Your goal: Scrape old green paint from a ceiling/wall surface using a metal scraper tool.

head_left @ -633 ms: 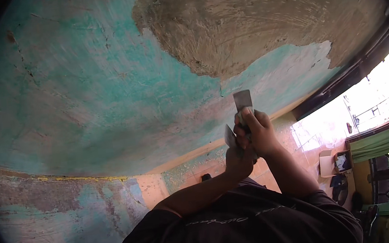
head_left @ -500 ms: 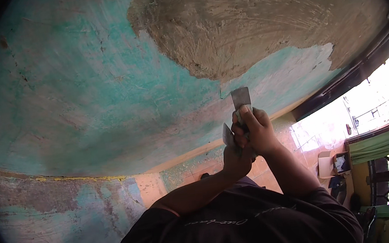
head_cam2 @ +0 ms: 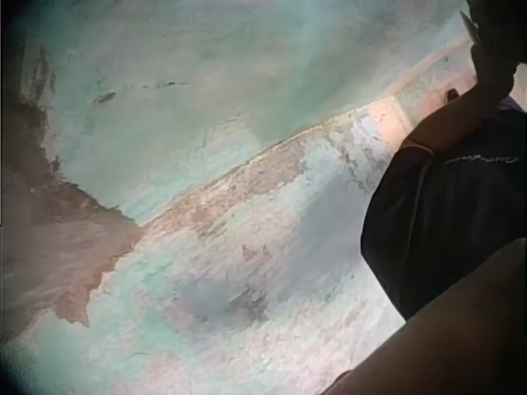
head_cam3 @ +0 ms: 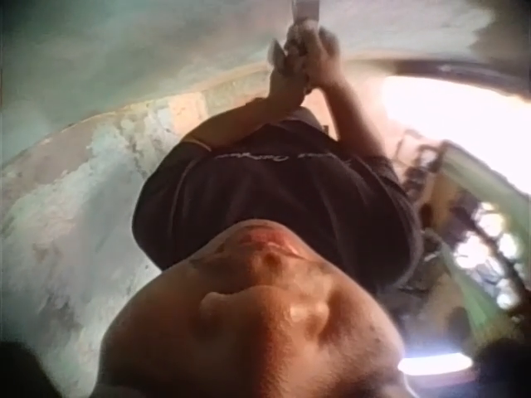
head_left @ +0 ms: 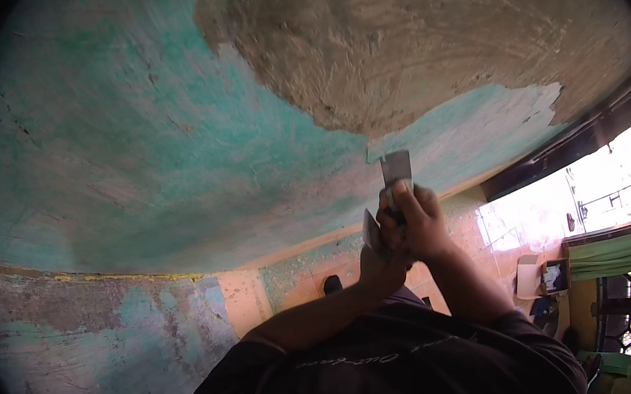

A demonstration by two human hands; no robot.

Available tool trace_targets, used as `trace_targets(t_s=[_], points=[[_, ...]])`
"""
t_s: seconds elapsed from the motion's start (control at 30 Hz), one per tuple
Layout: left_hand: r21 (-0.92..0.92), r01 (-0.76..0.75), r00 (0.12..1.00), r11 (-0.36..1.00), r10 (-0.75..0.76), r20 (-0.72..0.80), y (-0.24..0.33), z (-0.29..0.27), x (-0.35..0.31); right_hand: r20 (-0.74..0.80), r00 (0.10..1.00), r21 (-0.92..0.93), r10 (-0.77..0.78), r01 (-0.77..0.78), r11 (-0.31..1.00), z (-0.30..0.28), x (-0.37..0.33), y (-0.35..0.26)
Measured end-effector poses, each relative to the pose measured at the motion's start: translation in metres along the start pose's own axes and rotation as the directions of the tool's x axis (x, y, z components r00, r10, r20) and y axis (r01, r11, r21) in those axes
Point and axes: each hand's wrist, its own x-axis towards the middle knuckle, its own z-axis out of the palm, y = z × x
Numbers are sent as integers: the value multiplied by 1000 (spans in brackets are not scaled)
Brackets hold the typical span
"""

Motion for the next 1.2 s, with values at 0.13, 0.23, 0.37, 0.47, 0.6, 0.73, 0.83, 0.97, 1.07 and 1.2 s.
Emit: trace_targets(t_s=[0.13, 0.23, 0.37, 0.47, 0.6, 0.73, 0.83, 0.97, 1.07, 1.2], points=[[-113, 93, 995, 989, -90, 36, 0, -5, -1, 56, 998, 3, -23, 23, 1000, 5, -1, -5], [-117, 102, 994, 988, -97, 47, -3, -4, -9, 61, 998, 16, -21, 20, 1000, 2, -11, 5], [-44, 55, 998, 998, -54, 30, 7, -7, 3, 61, 996, -38, -59, 61, 997, 9, 6, -8], [-13, 78, 997, 997, -78, 3, 7, -5, -10, 32, 999, -30, -18, 19, 999, 7, -5, 0], [-37, 96, 992, 995, -99, -80, -1, -8, -3, 19, 999, -4, 28, -28, 1000, 4, -3, 10], [9, 135, 990, 991, -134, -38, -2, -11, -8, 35, 999, -22, -27, 28, 999, 5, -1, 8], [142, -48, 984, 989, 71, -162, 1, -1, -18, 62, 998, 31, -21, 19, 999, 2, -12, 13], [120, 88, 994, 989, -80, -69, 8, -13, 6, 88, 992, 5, -86, 86, 996, 8, 11, 3], [-18, 114, 991, 993, -115, -73, 5, -8, -11, 19, 1000, 18, -2, 2, 1000, 5, -2, 11], [123, 93, 990, 988, -79, -117, 7, -8, -12, 24, 1000, 27, -2, 2, 1000, 0, 1, 19]])
